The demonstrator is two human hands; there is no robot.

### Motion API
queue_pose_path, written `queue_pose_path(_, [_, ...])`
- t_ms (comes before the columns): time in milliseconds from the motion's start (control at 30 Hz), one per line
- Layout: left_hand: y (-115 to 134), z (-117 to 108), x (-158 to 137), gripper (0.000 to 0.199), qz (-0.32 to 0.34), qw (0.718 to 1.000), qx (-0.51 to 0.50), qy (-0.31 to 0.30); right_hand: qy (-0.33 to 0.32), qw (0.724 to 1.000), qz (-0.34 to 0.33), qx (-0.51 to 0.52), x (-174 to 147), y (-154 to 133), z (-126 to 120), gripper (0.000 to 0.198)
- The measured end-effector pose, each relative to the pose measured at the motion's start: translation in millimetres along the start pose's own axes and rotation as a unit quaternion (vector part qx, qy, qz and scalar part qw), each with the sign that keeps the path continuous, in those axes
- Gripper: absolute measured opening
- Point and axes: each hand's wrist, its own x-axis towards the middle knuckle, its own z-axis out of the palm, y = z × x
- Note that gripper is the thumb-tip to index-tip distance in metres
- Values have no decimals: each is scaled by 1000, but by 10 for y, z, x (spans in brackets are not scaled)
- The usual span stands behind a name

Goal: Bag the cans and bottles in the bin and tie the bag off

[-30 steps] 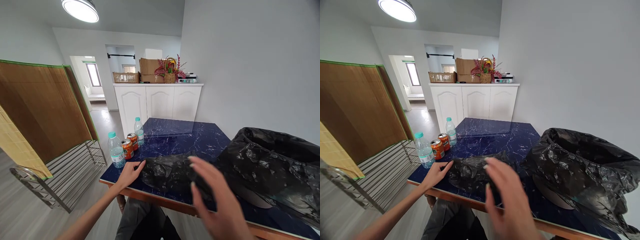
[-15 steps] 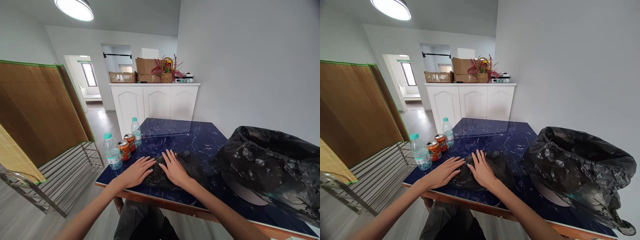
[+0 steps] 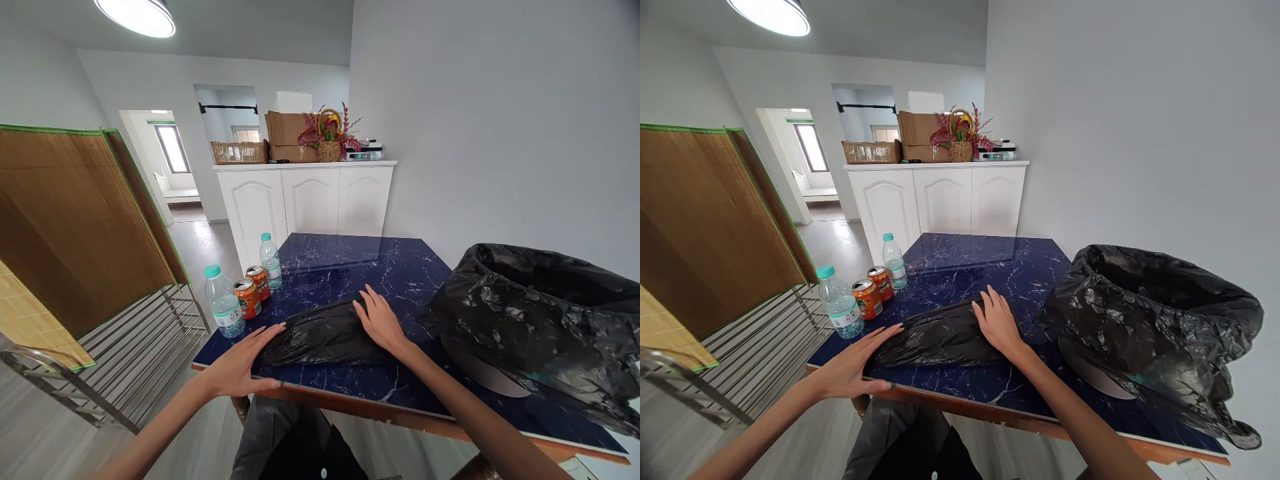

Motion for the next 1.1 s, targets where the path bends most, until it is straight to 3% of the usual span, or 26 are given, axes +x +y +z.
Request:
queue_pose_path(67, [83, -37, -125, 106, 19, 1000, -2, 14, -11, 998, -57, 15, -210, -296, -105, 73])
queue_pose_path(133, [229, -66, -185, 90, 33, 998, -26, 44, -69, 980, -179, 51, -451, -637, -162, 77])
queue_pose_path(233, [566, -153, -135, 82, 41, 988, -97, 108, -131, 948, -261, 126, -759, -1110, -120, 127])
queue_pose_path(267, [694, -199, -87, 82, 48, 983, -115, 134, -137, 944, -254, 158, -830, -1237, -79, 130])
queue_pose_path(333, [933, -300, 35, 79, 78, 970, -123, 196, -138, 934, -206, 256, -920, -1424, 19, 106])
queue_pose_path(400, [1115, -372, 162, 81, 101, 957, -97, 252, -127, 912, -100, 376, -951, -1507, 109, 71])
queue_pose_path(500, [1246, -333, 327, 74, 116, 946, -57, 299, -77, 866, 80, 487, -912, -1416, 191, 64])
queue_pose_path(567, [1256, -206, 433, 56, 108, 960, -61, 250, -19, 870, 111, 480, -836, -1231, 203, 67])
queue_pose_path(633, [1230, -41, 551, 48, 96, 981, -82, 149, 52, 902, 88, 420, -737, -990, 177, 71])
queue_pose_path(733, [1156, 188, 748, 56, 94, 992, -82, 32, 152, 950, 59, 265, -625, -656, 73, 83])
queue_pose_path(800, [1105, 303, 866, 59, 100, 993, -64, -4, 177, 972, 10, 155, -628, -521, -17, 76])
queue_pose_path(933, [1044, 439, 986, 61, 96, 993, -43, -55, 116, 985, -124, 35, -851, -479, -166, 65])
queue_pose_path(1033, [1028, 446, 967, 62, 100, 992, -52, -50, -2, 983, -185, 11, -1088, -490, -210, 89])
queue_pose_path(1100, [1011, 404, 923, 63, 109, 991, -62, -37, -60, 980, -190, -4, -1202, -448, -203, 105])
